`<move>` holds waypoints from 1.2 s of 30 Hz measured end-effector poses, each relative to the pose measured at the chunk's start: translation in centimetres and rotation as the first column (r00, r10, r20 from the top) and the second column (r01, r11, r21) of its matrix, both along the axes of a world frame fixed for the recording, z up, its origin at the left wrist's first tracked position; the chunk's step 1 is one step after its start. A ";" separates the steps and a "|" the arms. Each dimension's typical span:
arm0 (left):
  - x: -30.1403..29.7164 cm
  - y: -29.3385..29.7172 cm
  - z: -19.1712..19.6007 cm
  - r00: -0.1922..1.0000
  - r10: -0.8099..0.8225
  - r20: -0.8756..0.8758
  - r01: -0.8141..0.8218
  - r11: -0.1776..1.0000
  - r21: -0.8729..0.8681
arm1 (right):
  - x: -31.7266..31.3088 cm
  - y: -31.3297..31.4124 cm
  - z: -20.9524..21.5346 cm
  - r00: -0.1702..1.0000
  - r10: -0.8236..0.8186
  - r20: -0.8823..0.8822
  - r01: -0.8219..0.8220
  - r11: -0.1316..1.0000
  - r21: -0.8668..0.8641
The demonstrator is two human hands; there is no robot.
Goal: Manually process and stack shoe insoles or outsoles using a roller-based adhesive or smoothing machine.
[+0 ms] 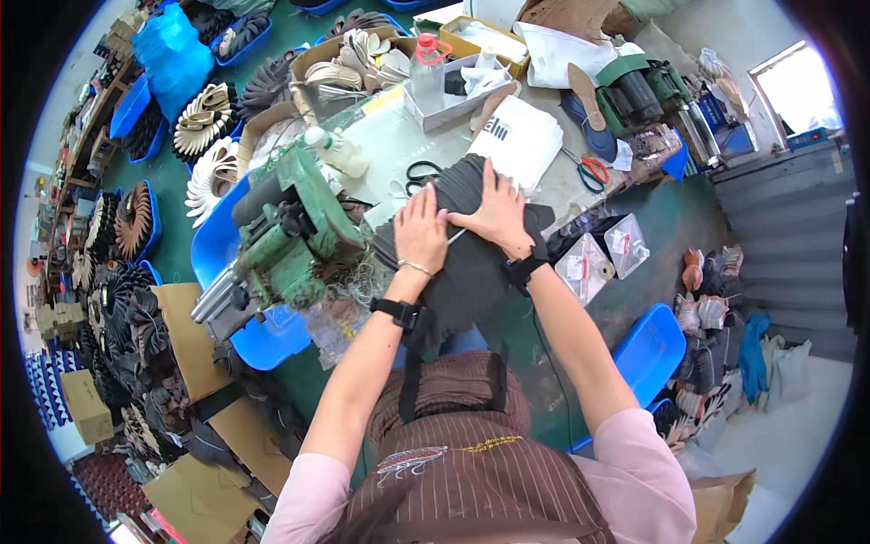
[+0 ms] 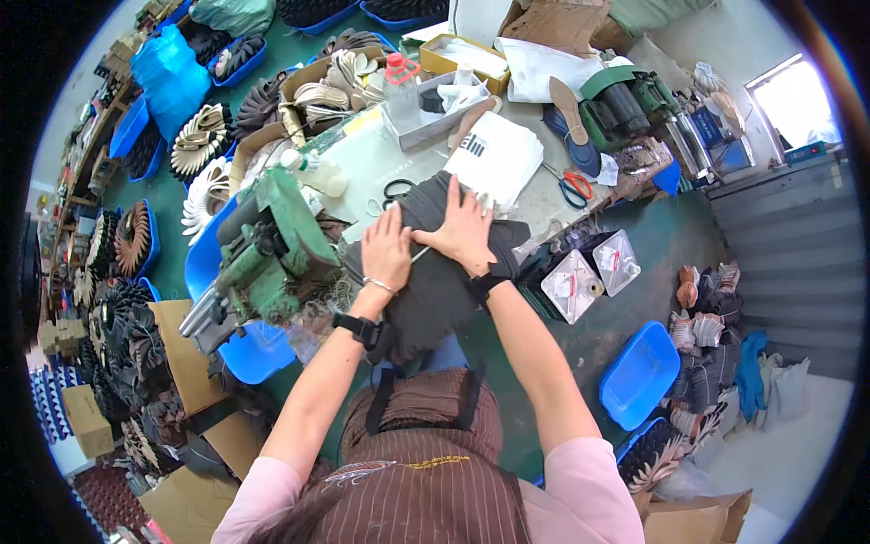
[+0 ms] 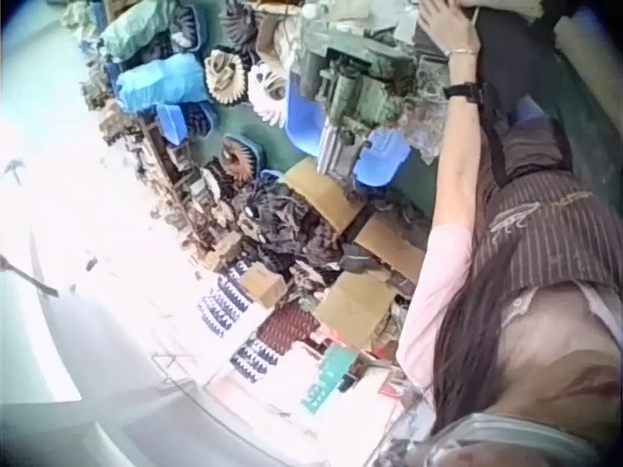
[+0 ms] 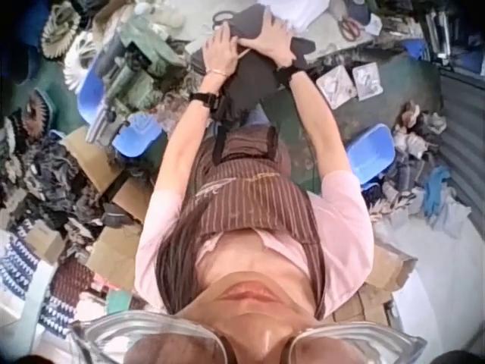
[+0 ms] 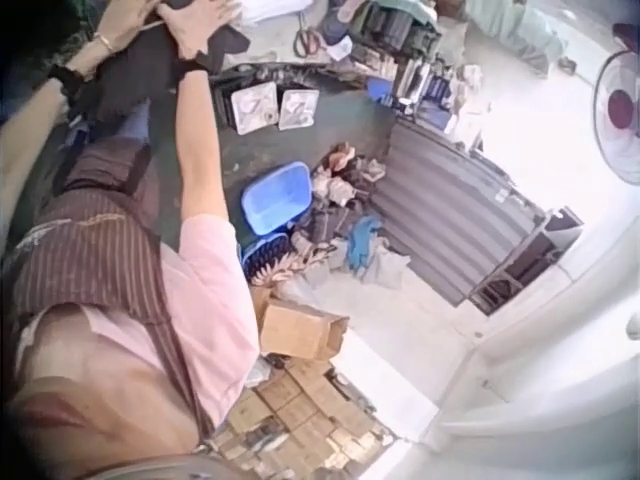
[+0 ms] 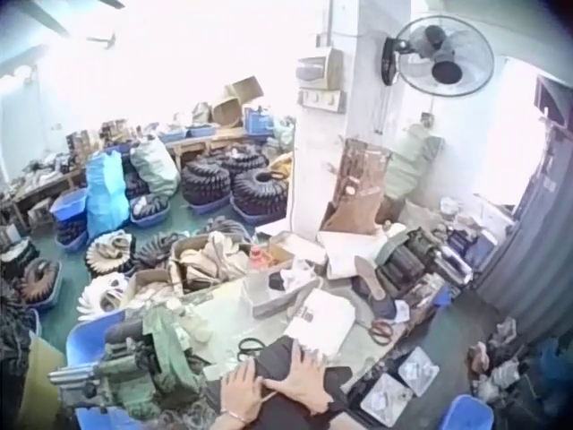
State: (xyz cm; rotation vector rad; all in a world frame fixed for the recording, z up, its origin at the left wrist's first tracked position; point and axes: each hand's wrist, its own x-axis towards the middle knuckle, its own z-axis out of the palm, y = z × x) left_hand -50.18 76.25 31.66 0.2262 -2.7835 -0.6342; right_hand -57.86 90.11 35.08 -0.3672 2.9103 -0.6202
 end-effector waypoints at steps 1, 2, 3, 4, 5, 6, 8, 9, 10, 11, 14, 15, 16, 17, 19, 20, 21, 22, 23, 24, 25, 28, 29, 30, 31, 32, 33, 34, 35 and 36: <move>-0.2 -0.5 -0.2 1.000 0.014 0.004 -0.014 1.000 0.016 | -0.5 -0.5 -0.1 1.000 0.012 0.001 -0.012 1.000 0.016; -0.3 -0.7 -0.5 1.000 0.030 0.009 -0.030 0.999 0.032 | -1.5 -0.4 -0.1 1.000 0.020 0.013 -0.020 1.000 0.017; -0.6 -0.6 -0.8 0.999 0.039 0.021 -0.040 0.999 0.033 | -2.4 -0.4 -0.1 0.998 0.047 0.033 -0.047 0.999 0.025; -0.3 -0.6 -0.7 0.998 0.055 0.004 -0.055 0.998 0.032 | -2.8 -0.5 -0.1 0.996 0.068 0.061 -0.070 0.997 0.030; -0.2 -0.7 -0.5 0.997 0.075 -0.018 -0.074 0.997 0.032 | -3.8 -0.2 0.8 0.992 0.061 0.113 -0.059 0.998 -0.023; 0.2 -0.8 -0.2 0.996 0.084 -0.003 -0.084 0.996 0.030 | -4.5 0.6 -0.3 0.995 0.034 0.091 -0.028 0.998 -0.063; 0.7 -1.1 0.4 0.996 0.089 0.016 -0.090 0.993 0.074 | -5.0 1.0 0.2 0.985 -0.028 0.173 0.058 0.983 -0.174; 0.6 -0.9 0.7 0.996 0.087 -0.005 -0.086 0.994 0.066 | -4.6 0.5 0.1 0.983 -0.016 0.182 0.048 0.984 -0.173; 0.2 -0.7 0.9 0.995 0.100 0.001 -0.100 0.993 0.063 | -3.9 -0.4 0.2 0.994 0.022 0.107 -0.012 0.995 -0.099; -0.1 -0.5 0.8 0.995 0.093 0.017 -0.094 0.994 0.055 | -3.0 -1.2 0.1 0.997 0.069 0.036 -0.068 0.998 -0.018; -0.5 -0.8 0.4 0.994 0.109 0.022 -0.110 0.992 0.060 | -2.1 -1.8 0.9 0.988 0.113 0.102 -0.122 0.990 0.078; -0.5 -1.0 0.1 0.994 0.101 0.034 -0.103 0.992 0.075 | -2.3 -2.0 0.9 0.987 0.122 0.106 -0.130 0.988 0.078; -0.5 -1.1 0.2 0.995 0.084 0.049 -0.088 0.992 0.093 | -2.3 -2.0 0.8 0.990 0.091 0.110 -0.103 0.989 0.109; -0.4 -1.1 0.2 0.995 0.083 0.056 -0.089 0.991 0.096 | -2.4 -1.9 0.7 0.992 0.060 0.112 -0.075 0.987 0.140; -0.6 -1.2 0.3 0.995 0.076 0.063 -0.080 0.995 0.068 | -3.6 -2.0 -0.1 0.983 0.023 0.181 -0.046 0.991 0.122; -0.5 -1.2 0.3 0.995 0.078 0.065 -0.082 0.994 0.069 | -4.3 -1.9 -0.3 0.970 -0.011 0.242 -0.015 0.995 0.103; -0.4 -1.3 0.3 0.995 0.078 0.068 -0.083 0.993 0.082 | -5.0 -1.6 -0.4 0.950 -0.021 0.311 -0.001 0.997 0.071; -0.4 -1.4 0.4 0.995 0.075 0.071 -0.082 0.992 0.094 | -5.6 -1.4 -0.5 0.950 -0.022 0.312 0.000 0.997 0.072; -0.3 -1.7 0.4 0.995 0.073 0.072 -0.079 0.992 0.097 | -6.1 -1.1 -0.7 0.938 -0.031 0.346 0.014 0.999 0.052; 0.0 -2.1 0.4 0.994 0.075 0.078 -0.083 0.991 0.110 | -6.2 -0.9 -0.8 0.925 -0.042 0.377 0.032 0.999 0.034; 0.0 -2.4 0.4 0.994 0.068 0.081 -0.078 0.989 0.127 | -6.3 -0.7 -0.6 0.932 -0.043 0.360 0.040 0.999 0.016; -1.0 -2.1 0.4 1.000 0.013 -0.021 -0.012 0.998 0.056 | -4.5 -2.1 -0.2 0.982 0.037 0.185 -0.064 0.988 0.138; -1.1 -2.3 0.4 1.000 -0.011 0.011 0.011 1.000 -0.005 | -3.7 -3.5 -0.4 0.990 0.130 0.060 -0.140 0.968 0.210; -1.4 -2.9 0.6 0.981 -0.129 0.144 0.128 0.992 0.018 | -3.3 -4.0 -0.2 0.991 0.137 0.004 -0.136 0.978 0.157; -1.6 -3.0 0.5 0.999 0.001 0.035 -0.005 0.994 0.113 | -3.7 -4.8 -0.9 0.988 0.110 0.110 -0.130 0.971 0.200; -1.9 -2.8 -0.1 0.999 0.035 0.032 -0.038 0.992 0.120 | -4.2 -4.5 -1.9 0.986 0.092 0.142 -0.120 0.972 0.200; -1.9 -3.5 -0.7 1.000 -0.002 -0.001 0.002 1.000 0.029 | -4.8 -4.7 -2.0 0.980 0.093 0.178 -0.130 0.968 0.213; -1.9 -3.9 -1.2 0.999 -0.030 -0.018 0.030 0.999 0.039 | -5.3 -4.6 -1.6 0.966 0.095 0.240 -0.147 0.967 0.210; -1.8 -4.4 -1.4 0.997 -0.019 0.072 0.013 0.997 0.079 | -5.6 -4.9 -2.0 0.965 0.063 0.255 -0.099 0.987 0.128; -1.9 -4.9 -1.6 0.987 -0.017 0.162 -0.001 0.994 0.110 | -5.6 -4.4 -2.3 0.977 -0.008 0.212 -0.001 0.999 0.044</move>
